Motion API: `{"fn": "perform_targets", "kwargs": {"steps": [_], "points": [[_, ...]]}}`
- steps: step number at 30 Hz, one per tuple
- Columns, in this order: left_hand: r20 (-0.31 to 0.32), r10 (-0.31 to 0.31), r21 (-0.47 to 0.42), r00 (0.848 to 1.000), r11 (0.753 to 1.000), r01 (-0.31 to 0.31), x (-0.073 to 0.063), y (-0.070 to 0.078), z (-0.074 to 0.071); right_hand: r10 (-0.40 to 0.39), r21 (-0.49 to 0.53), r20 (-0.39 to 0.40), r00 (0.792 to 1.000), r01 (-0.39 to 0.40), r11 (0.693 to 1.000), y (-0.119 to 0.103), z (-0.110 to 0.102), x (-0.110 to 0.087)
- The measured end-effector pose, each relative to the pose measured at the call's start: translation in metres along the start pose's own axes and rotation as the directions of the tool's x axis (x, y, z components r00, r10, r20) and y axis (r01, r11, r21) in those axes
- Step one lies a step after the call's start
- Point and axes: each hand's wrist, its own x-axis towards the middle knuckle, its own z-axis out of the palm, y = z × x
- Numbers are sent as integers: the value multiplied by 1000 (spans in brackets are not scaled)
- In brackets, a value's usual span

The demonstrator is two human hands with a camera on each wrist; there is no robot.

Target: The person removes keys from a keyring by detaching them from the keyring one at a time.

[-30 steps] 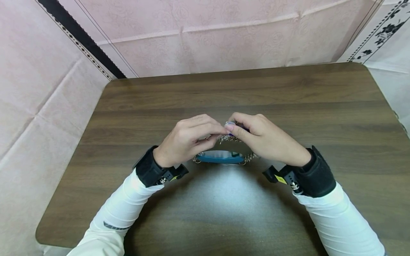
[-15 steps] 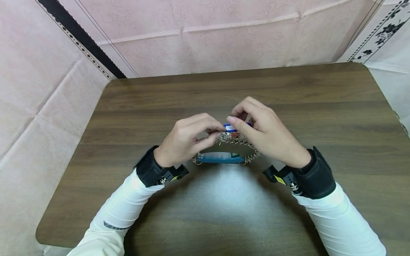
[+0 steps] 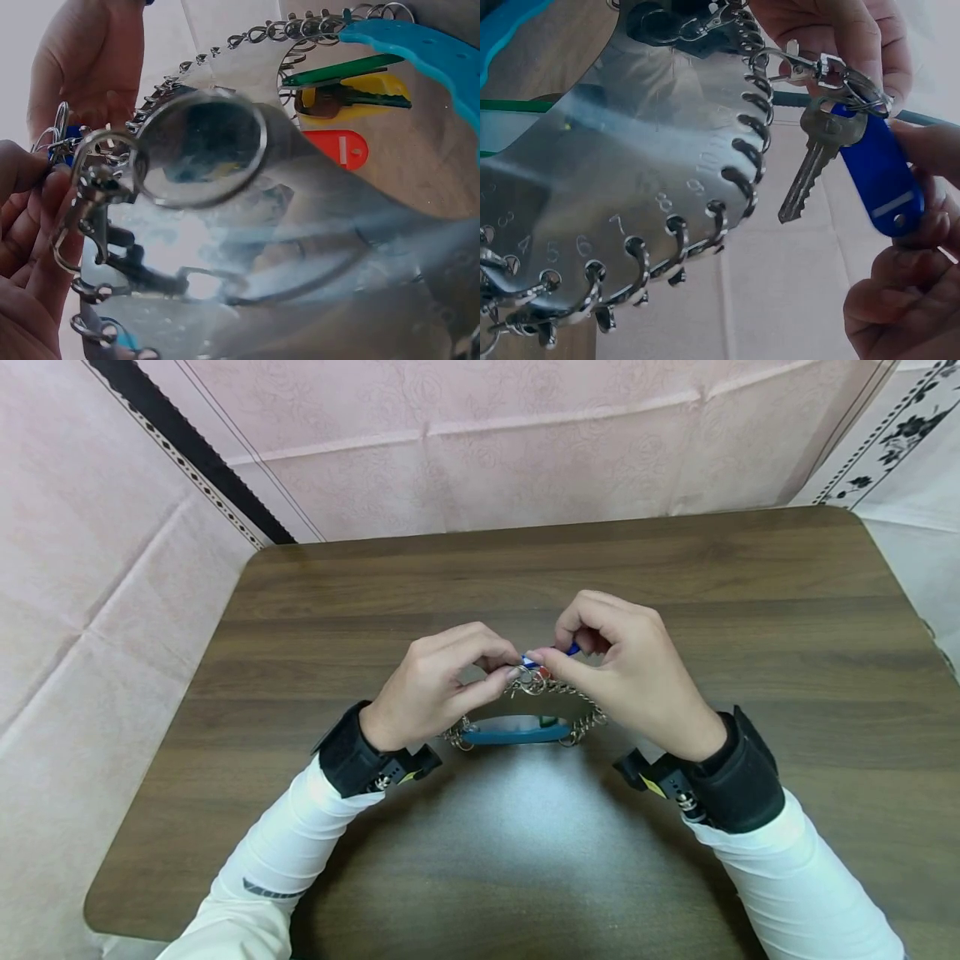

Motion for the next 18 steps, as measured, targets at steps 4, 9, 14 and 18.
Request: {"fn": "perform_targets", "kwargs": {"steps": [4,9,14,18], "points": [[0,0,13,1000,1000,0,0,1,0,10,-24,2,1000,-10,1000,-3,-1,1],[-4,-8,7,1000,1000,8,0,2,0,14,27,93,996,-16,1000,-1,0,1],[-13,-20,-2,1000,1000,20,0,2,0,2,67,199,980,-16,998,0,2,0],[-19,-34,-12,999,999,34,0,2,1,11,78,211,977,-28,997,-1,3,-2]]}}
